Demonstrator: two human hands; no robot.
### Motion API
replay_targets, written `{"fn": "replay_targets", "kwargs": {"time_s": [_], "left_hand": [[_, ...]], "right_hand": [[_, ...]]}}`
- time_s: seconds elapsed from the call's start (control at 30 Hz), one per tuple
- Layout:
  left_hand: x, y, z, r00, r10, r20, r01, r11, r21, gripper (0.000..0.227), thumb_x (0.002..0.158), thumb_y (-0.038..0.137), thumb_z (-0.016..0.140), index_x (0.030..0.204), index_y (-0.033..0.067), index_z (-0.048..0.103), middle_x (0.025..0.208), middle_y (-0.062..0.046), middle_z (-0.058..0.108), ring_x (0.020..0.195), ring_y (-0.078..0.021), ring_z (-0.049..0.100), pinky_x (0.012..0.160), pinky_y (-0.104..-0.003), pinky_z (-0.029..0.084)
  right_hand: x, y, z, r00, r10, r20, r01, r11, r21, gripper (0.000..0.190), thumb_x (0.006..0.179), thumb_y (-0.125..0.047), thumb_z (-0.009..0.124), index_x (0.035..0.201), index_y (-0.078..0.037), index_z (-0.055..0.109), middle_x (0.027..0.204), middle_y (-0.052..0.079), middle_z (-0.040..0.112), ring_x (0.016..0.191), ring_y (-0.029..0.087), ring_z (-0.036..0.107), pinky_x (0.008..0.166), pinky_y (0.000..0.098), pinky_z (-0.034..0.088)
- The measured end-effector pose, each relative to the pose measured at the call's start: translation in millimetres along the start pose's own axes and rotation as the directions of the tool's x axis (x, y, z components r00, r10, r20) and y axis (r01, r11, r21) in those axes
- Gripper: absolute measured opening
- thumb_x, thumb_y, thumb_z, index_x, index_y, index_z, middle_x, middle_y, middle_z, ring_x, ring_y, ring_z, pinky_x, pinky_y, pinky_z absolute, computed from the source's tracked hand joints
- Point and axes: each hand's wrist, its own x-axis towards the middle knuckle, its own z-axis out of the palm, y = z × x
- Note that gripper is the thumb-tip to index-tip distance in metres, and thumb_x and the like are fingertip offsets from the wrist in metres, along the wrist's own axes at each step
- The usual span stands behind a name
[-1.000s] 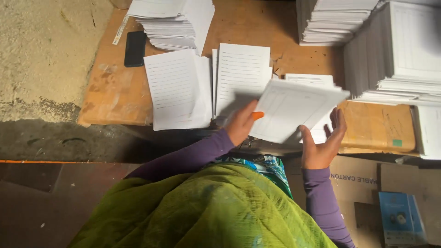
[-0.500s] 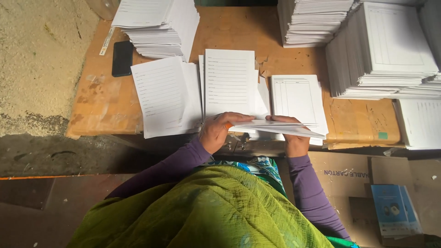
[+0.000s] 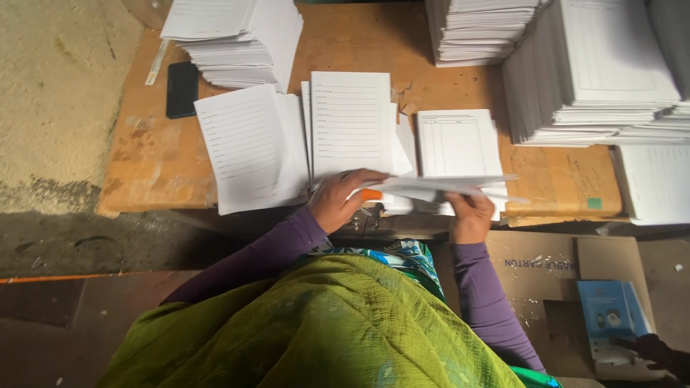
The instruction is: The person repeatedly picks up small stacks of printed paper sheets from a table, flips through them, and places them into separate piles. A second person occasionally assists by moving papers nearby.
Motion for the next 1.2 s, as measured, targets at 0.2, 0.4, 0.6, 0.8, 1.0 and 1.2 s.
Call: {"fn": "replay_targets", "kwargs": {"time_s": [0.2, 0.4, 0.6, 0.8, 1.0, 1.2], "left_hand": [[26.3, -9.4, -7.8, 0.984, -0.174, -0.033, 0.175, 0.934, 0.312, 0.030, 0.084, 0.008, 0.071, 0.110, 0.0124, 0.057, 0.107, -0.008, 0.062, 0.100, -0.0309, 0.063, 0.089, -0.044, 0.051], [49.6, -22.8, 8.8, 0.929, -0.362, -0.082, 0.336, 0.726, 0.600, 0.031, 0.076, 0.018, 0.078, 0.097, 0.0126, 0.056, 0.100, -0.004, 0.049, 0.093, -0.0284, 0.058, 0.083, -0.041, 0.047], [49.8, -42.2, 18.1, 0.923, -0.378, -0.076, 0.351, 0.742, 0.571, 0.030, 0.077, 0.011, 0.074, 0.099, 0.0119, 0.053, 0.101, -0.003, 0.044, 0.096, -0.0265, 0.053, 0.086, -0.039, 0.045], [49.4, -39.7, 15.1, 0.910, -0.408, -0.078, 0.379, 0.739, 0.557, 0.026, 0.080, 0.008, 0.071, 0.100, 0.0111, 0.053, 0.101, -0.003, 0.041, 0.096, -0.0244, 0.051, 0.086, -0.037, 0.045], [46.3, -39.8, 14.6, 0.914, -0.396, -0.093, 0.378, 0.741, 0.556, 0.027, 0.078, 0.008, 0.071, 0.098, 0.0099, 0.054, 0.101, -0.006, 0.043, 0.098, -0.0281, 0.051, 0.088, -0.040, 0.044], [40.4, -45.4, 10.9, 0.908, -0.375, -0.188, 0.412, 0.712, 0.568, 0.036, 0.072, 0.021, 0.081, 0.096, 0.0117, 0.055, 0.098, -0.007, 0.047, 0.097, -0.0328, 0.053, 0.088, -0.044, 0.044]], "right_hand": [[14.2, -52.3, -4.1, 0.991, -0.087, -0.104, 0.078, 0.993, -0.084, 0.011, 0.085, 0.003, 0.075, 0.095, 0.002, 0.070, 0.086, 0.013, 0.068, 0.087, 0.015, 0.061, 0.084, 0.0335, 0.054], [35.3, -73.6, -38.3, 0.862, -0.133, 0.489, 0.083, 0.989, 0.123, 0.051, 0.088, -0.024, 0.051, 0.111, 0.022, 0.053, 0.107, 0.042, 0.058, 0.106, 0.049, 0.060, 0.096, 0.0527, 0.048], [20.1, -63.1, -12.6, 0.972, -0.162, 0.172, 0.164, 0.986, 0.003, 0.057, 0.091, -0.043, 0.058, 0.093, 0.013, 0.061, 0.091, 0.032, 0.066, 0.091, 0.035, 0.068, 0.080, 0.0392, 0.056], [19.6, -59.3, -13.8, 0.965, -0.157, 0.209, 0.129, 0.981, 0.143, 0.054, 0.085, -0.036, 0.064, 0.095, 0.017, 0.060, 0.094, 0.034, 0.065, 0.093, 0.041, 0.067, 0.085, 0.0450, 0.056], [20.7, -72.9, -5.0, 0.960, -0.175, 0.219, 0.166, 0.984, 0.060, 0.060, 0.087, -0.042, 0.059, 0.092, 0.017, 0.061, 0.091, 0.033, 0.065, 0.090, 0.042, 0.068, 0.083, 0.0456, 0.056], [16.5, -78.3, -20.5, 0.974, -0.116, 0.195, 0.170, 0.943, -0.286, 0.055, 0.101, -0.044, 0.048, 0.095, 0.008, 0.064, 0.094, 0.027, 0.067, 0.094, 0.037, 0.067, 0.085, 0.0449, 0.053]]}}
